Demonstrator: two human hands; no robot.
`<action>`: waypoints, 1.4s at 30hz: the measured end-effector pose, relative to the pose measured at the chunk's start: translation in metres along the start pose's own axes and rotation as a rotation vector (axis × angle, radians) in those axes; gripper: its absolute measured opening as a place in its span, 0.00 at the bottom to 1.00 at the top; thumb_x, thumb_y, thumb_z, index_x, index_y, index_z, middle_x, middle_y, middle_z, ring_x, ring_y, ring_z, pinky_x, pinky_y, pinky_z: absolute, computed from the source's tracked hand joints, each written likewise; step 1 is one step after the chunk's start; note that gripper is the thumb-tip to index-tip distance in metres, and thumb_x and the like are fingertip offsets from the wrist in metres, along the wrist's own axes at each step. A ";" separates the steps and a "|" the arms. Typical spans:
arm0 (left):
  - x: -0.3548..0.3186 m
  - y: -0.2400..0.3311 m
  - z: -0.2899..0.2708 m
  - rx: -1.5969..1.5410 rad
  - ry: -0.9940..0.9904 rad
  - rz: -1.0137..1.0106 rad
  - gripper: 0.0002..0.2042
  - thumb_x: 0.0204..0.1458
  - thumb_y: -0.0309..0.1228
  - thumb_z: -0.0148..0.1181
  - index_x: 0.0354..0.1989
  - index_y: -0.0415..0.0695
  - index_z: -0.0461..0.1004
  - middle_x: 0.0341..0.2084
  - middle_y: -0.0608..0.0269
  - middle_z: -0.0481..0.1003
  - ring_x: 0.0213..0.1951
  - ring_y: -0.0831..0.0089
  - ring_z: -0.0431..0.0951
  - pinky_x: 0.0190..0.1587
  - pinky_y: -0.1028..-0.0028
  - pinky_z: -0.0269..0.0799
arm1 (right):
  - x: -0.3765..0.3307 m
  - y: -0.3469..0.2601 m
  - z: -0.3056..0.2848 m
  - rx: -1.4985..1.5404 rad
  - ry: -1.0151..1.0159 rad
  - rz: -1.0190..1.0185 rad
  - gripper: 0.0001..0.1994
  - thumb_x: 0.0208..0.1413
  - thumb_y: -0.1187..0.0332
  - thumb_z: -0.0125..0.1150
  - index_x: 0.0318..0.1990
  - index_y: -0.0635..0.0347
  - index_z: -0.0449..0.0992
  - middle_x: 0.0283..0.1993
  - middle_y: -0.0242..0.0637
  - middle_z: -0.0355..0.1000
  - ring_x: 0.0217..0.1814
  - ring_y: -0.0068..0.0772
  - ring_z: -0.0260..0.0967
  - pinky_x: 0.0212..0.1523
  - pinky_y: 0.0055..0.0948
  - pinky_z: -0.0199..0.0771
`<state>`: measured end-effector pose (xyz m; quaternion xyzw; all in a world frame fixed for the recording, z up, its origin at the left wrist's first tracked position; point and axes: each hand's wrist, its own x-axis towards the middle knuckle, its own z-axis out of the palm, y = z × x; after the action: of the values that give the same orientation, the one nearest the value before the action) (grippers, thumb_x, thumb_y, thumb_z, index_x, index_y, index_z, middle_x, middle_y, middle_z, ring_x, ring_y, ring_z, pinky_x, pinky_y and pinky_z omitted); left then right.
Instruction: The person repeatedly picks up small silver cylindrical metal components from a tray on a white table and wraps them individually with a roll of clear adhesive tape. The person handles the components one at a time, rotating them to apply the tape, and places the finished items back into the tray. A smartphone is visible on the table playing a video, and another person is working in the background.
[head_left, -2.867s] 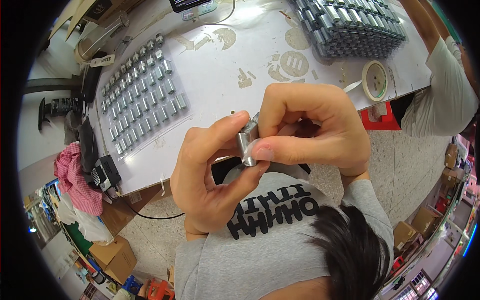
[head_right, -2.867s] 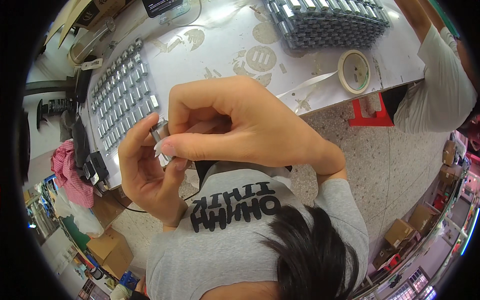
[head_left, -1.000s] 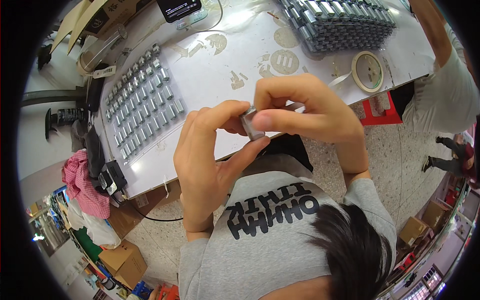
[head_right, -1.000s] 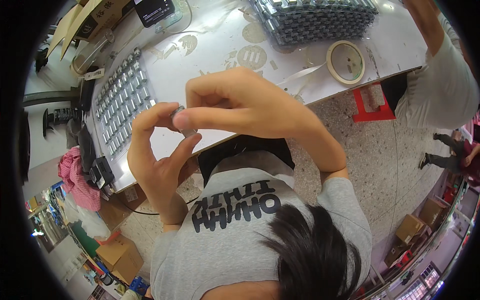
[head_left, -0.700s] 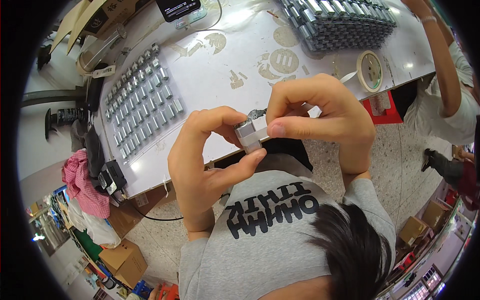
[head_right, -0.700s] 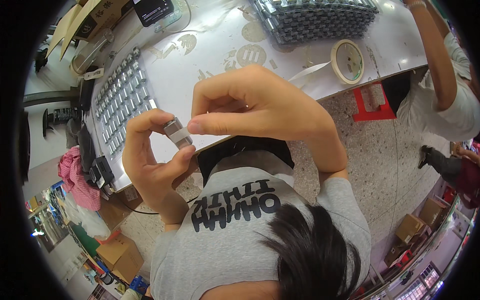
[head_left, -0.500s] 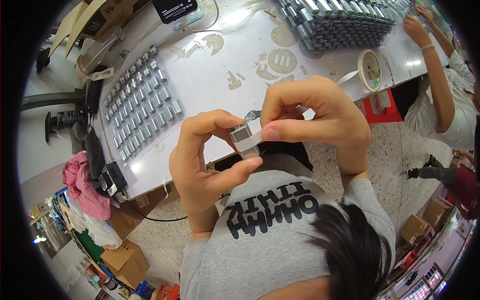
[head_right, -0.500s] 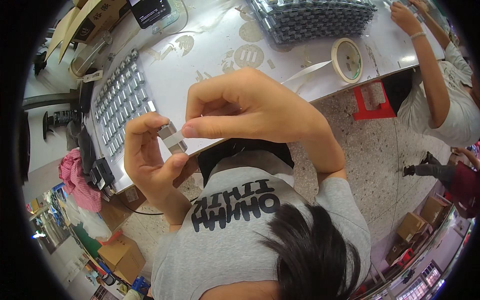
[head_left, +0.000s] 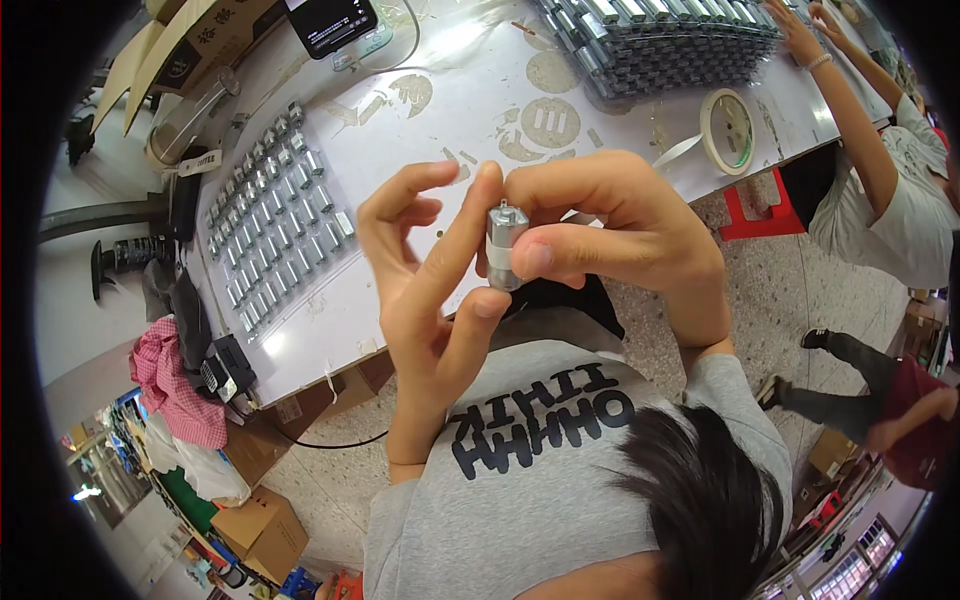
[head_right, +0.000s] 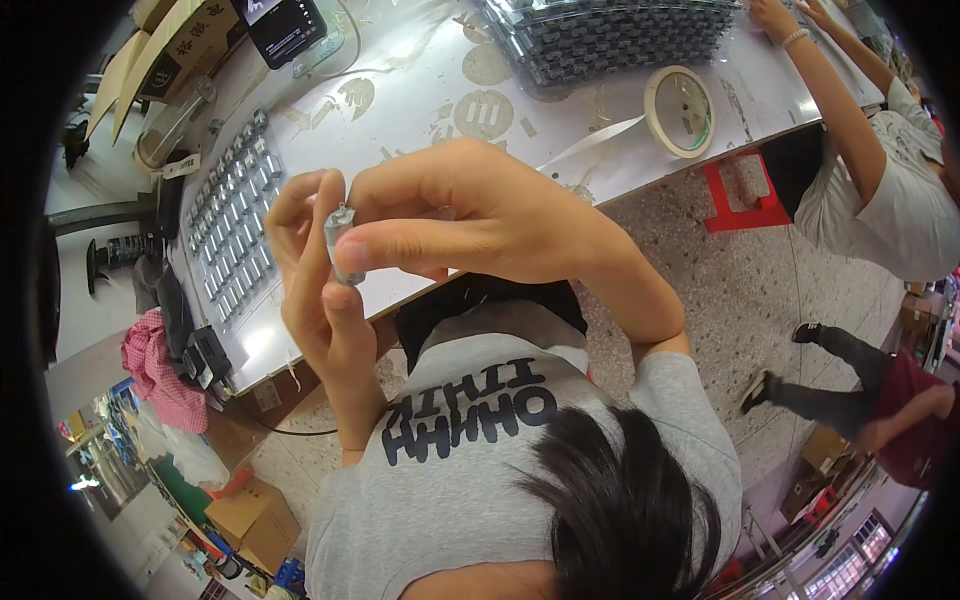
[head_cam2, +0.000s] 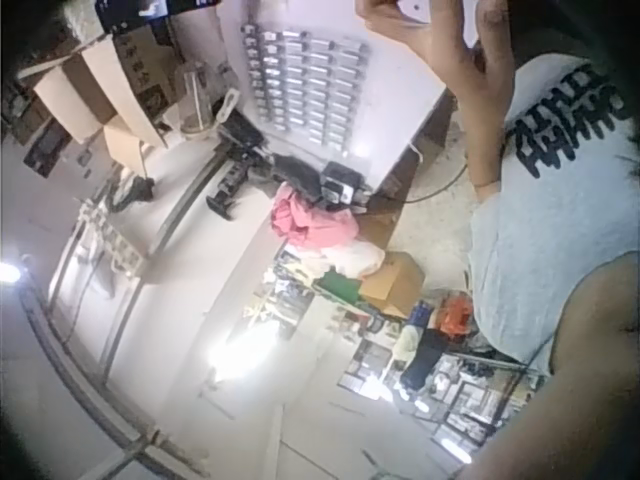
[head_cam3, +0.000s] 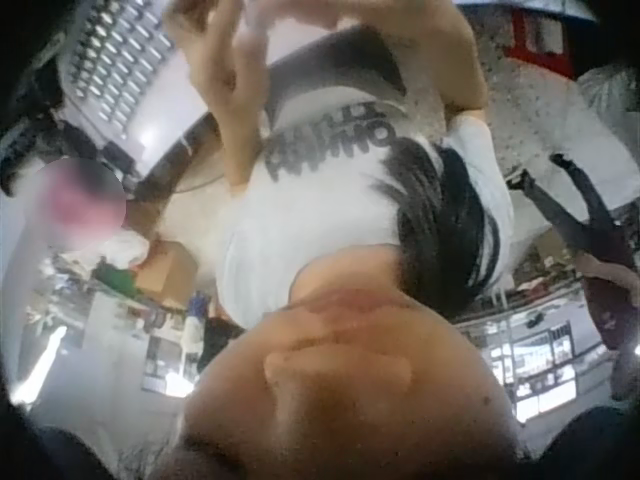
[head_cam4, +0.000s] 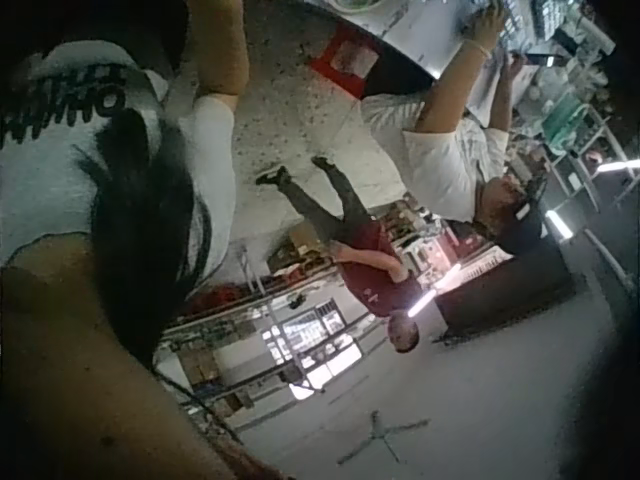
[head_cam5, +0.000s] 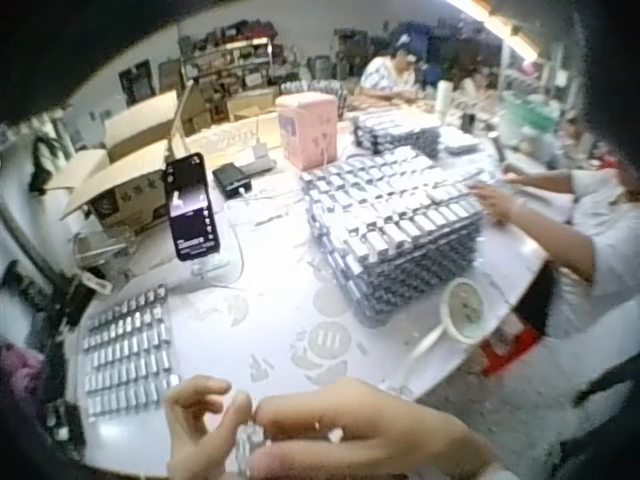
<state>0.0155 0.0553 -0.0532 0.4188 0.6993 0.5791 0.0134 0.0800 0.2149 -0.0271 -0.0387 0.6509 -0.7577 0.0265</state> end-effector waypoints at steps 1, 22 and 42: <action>0.001 0.005 -0.003 0.085 -0.007 0.014 0.27 0.37 0.45 0.61 0.46 0.42 0.71 0.41 0.58 0.63 0.42 0.68 0.59 0.44 0.71 0.56 | 0.000 0.002 -0.001 -0.043 0.009 -0.032 0.09 0.48 0.68 0.59 0.26 0.64 0.69 0.19 0.26 0.62 0.18 0.11 0.55 0.16 0.14 0.50; 0.004 0.027 -0.009 -0.018 0.000 -0.025 0.21 0.25 0.22 0.70 0.34 0.41 0.71 0.27 0.63 0.72 0.28 0.75 0.69 0.29 0.80 0.67 | -0.019 -0.017 -0.003 -0.396 0.051 -0.106 0.07 0.46 0.69 0.59 0.24 0.63 0.71 0.14 0.30 0.62 0.14 0.16 0.55 0.16 0.18 0.51; -0.004 0.015 0.003 -0.456 0.010 -0.057 0.26 0.24 0.27 0.72 0.37 0.38 0.70 0.33 0.60 0.69 0.32 0.75 0.66 0.36 0.78 0.61 | -0.015 -0.009 -0.006 -0.268 -0.015 -0.128 0.10 0.50 0.64 0.58 0.27 0.62 0.71 0.15 0.28 0.61 0.17 0.13 0.53 0.17 0.16 0.51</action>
<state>0.0277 0.0551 -0.0438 0.3820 0.5619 0.7237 0.1207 0.0946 0.2231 -0.0197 -0.0888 0.7423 -0.6638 -0.0222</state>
